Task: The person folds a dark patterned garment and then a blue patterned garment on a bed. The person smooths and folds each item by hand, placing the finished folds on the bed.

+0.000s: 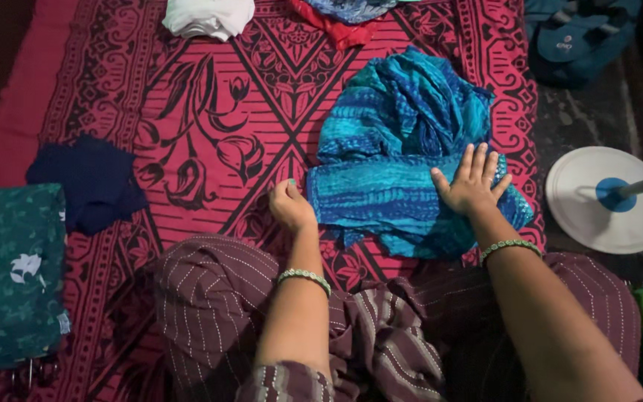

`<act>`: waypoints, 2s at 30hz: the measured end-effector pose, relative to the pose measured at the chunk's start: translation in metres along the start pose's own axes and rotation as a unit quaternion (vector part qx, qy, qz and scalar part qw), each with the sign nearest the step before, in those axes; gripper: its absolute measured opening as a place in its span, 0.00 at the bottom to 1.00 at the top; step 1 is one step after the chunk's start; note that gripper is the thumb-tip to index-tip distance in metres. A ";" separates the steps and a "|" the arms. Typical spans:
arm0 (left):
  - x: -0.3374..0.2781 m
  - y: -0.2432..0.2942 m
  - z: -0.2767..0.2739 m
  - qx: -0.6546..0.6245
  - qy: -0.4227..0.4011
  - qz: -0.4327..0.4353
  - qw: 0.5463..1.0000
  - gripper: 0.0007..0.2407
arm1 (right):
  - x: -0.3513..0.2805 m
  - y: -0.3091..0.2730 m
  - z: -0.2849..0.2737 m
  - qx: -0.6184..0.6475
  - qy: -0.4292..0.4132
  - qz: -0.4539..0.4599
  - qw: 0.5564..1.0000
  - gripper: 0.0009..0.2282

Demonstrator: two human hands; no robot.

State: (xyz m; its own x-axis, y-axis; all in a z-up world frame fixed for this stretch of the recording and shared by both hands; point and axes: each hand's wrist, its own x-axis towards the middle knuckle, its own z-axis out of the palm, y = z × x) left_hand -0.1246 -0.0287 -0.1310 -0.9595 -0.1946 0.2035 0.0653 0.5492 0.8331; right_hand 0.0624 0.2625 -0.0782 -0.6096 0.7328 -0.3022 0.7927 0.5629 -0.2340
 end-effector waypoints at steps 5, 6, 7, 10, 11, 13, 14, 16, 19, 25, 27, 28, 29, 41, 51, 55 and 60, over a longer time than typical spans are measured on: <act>0.005 0.009 -0.012 -0.064 -0.043 0.025 0.997 0.04 | -0.001 0.001 0.000 -0.001 0.006 -0.005 1.000 0.49; 0.006 0.014 -0.016 -0.036 -0.050 0.064 0.996 0.05 | -0.001 0.001 0.000 0.001 0.008 -0.006 1.000 0.49; 0.008 0.020 -0.019 -0.038 -0.082 0.091 0.992 0.05 | -0.001 0.000 0.000 0.002 0.006 -0.006 1.000 0.49; 0.026 0.046 -0.027 -0.009 -0.209 0.146 0.967 0.05 | -0.001 0.002 0.000 0.000 0.003 -0.006 1.000 0.49; 0.039 0.054 -0.032 0.024 -0.271 0.150 0.950 0.05 | 0.000 0.002 0.001 -0.001 0.002 -0.006 1.000 0.49; 0.057 0.065 -0.045 0.096 -0.364 0.230 0.897 0.05 | 0.000 0.001 0.002 -0.003 0.001 -0.005 1.000 0.49; 0.063 0.067 -0.051 0.134 -0.393 0.305 0.857 0.04 | 0.000 0.001 0.001 -0.004 0.001 -0.004 1.000 0.49; 0.070 0.067 -0.061 0.153 -0.410 0.386 0.812 0.05 | -0.001 -0.003 -0.001 -0.001 0.004 -0.002 1.000 0.49; 0.064 0.052 -0.063 0.133 -0.399 0.398 0.815 0.10 | -0.004 -0.001 -0.001 0.003 0.007 0.000 1.000 0.49; 0.054 0.028 -0.044 0.225 -0.394 0.415 0.789 0.23 | -0.005 -0.002 0.000 0.001 0.013 -0.007 1.000 0.48; 0.055 0.029 -0.045 0.261 -0.422 0.407 0.767 0.29 | -0.004 -0.001 0.000 0.000 0.010 -0.008 1.000 0.49; 0.054 0.030 -0.046 0.271 -0.432 0.389 0.768 0.34 | -0.003 -0.001 0.000 0.002 0.013 -0.009 1.000 0.49; 0.054 0.033 -0.049 0.280 -0.442 0.371 0.768 0.39 | -0.003 -0.001 0.001 0.003 0.015 -0.010 1.000 0.49; 0.052 0.050 -0.054 0.289 -0.483 0.310 0.766 0.53 | -0.002 0.000 0.001 0.003 0.009 -0.007 1.000 0.49; 0.064 0.008 -0.029 0.056 -0.466 -0.113 0.875 0.09 | -0.003 0.001 0.001 0.003 0.015 -0.010 1.000 0.49; 0.056 0.004 -0.013 0.113 -0.457 -0.061 0.880 0.10 | -0.003 0.001 0.002 0.000 0.015 -0.009 1.000 0.49; 0.052 0.021 -0.022 0.187 -0.390 0.099 0.896 0.14 | -0.002 0.001 0.003 -0.002 0.018 -0.009 1.000 0.48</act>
State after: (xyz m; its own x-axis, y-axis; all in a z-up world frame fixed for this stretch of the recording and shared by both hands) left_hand -0.1675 -0.0450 -0.0915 -0.8478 0.4850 -0.2143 0.2998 0.7718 0.5608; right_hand 0.0643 0.2605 -0.0811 -0.6234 0.7355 -0.2653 0.7817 0.5775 -0.2355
